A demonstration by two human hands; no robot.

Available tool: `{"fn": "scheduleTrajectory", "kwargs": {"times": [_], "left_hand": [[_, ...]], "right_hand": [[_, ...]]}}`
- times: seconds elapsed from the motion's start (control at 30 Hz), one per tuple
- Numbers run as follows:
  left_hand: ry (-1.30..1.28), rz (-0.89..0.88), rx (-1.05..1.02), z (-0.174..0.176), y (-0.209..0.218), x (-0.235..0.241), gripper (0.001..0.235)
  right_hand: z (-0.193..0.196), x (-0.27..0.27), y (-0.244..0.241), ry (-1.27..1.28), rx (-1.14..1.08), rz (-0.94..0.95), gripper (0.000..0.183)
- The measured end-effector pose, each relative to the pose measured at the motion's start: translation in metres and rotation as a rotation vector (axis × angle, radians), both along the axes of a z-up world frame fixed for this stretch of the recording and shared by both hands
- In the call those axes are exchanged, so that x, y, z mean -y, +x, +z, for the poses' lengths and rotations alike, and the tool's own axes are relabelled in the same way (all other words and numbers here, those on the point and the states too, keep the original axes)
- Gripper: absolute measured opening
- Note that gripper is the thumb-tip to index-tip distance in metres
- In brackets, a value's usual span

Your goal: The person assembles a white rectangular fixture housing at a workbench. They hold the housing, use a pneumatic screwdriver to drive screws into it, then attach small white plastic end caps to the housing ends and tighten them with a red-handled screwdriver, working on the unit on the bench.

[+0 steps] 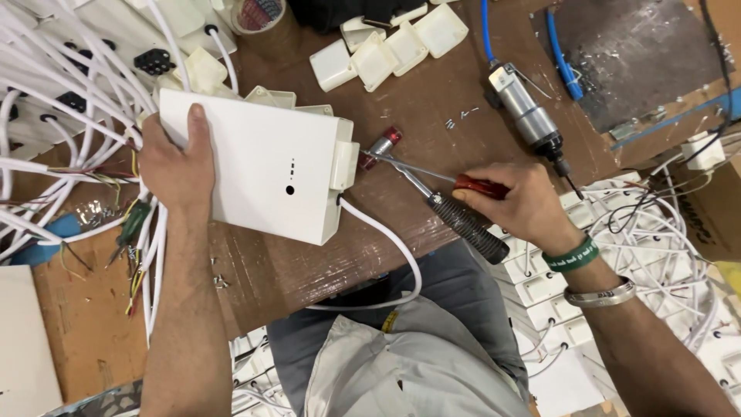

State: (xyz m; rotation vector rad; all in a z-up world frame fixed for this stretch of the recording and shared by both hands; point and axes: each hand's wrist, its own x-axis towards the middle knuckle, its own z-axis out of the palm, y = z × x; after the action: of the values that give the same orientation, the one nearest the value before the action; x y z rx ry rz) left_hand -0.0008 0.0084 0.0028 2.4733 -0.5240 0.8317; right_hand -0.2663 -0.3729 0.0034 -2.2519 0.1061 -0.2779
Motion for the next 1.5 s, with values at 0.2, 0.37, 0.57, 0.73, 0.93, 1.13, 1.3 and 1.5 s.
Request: {"fn": "scheduleTrajectory", "kwargs": {"times": [0.2,0.37,0.57,0.73,0.93,1.13,1.3,1.5], "left_hand": [[0.013,0.004,0.004,0.0,0.0,0.001,0.04],[0.005,-0.019,0.005,-0.005,0.004,-0.002,0.038],[-0.009,0.021,-0.012,0.0,0.0,0.002,0.039],[-0.04,-0.007,-0.055,0.003,-0.002,0.002,0.034],[-0.05,-0.011,-0.045,0.002,-0.002,0.002,0.036],[-0.012,0.23,0.046,-0.024,0.014,0.001,0.05],[-0.029,0.227,-0.001,-0.023,0.01,-0.001,0.052],[-0.02,0.237,0.019,-0.028,0.014,-0.004,0.053]], "right_hand": [[-0.003,0.007,0.002,0.006,0.012,0.026,0.024],[-0.017,0.015,0.018,-0.049,0.08,0.07,0.032],[-0.019,0.022,0.026,-0.043,0.081,0.082,0.027],[-0.008,0.022,0.028,0.468,-0.437,0.05,0.029],[-0.009,0.025,0.023,0.157,-0.213,0.109,0.027],[-0.022,0.01,0.023,0.515,-0.313,-0.094,0.03],[-0.028,0.021,0.024,0.648,-0.429,-0.017,0.036],[-0.028,0.019,0.019,0.452,-0.286,-0.078,0.036]]}}
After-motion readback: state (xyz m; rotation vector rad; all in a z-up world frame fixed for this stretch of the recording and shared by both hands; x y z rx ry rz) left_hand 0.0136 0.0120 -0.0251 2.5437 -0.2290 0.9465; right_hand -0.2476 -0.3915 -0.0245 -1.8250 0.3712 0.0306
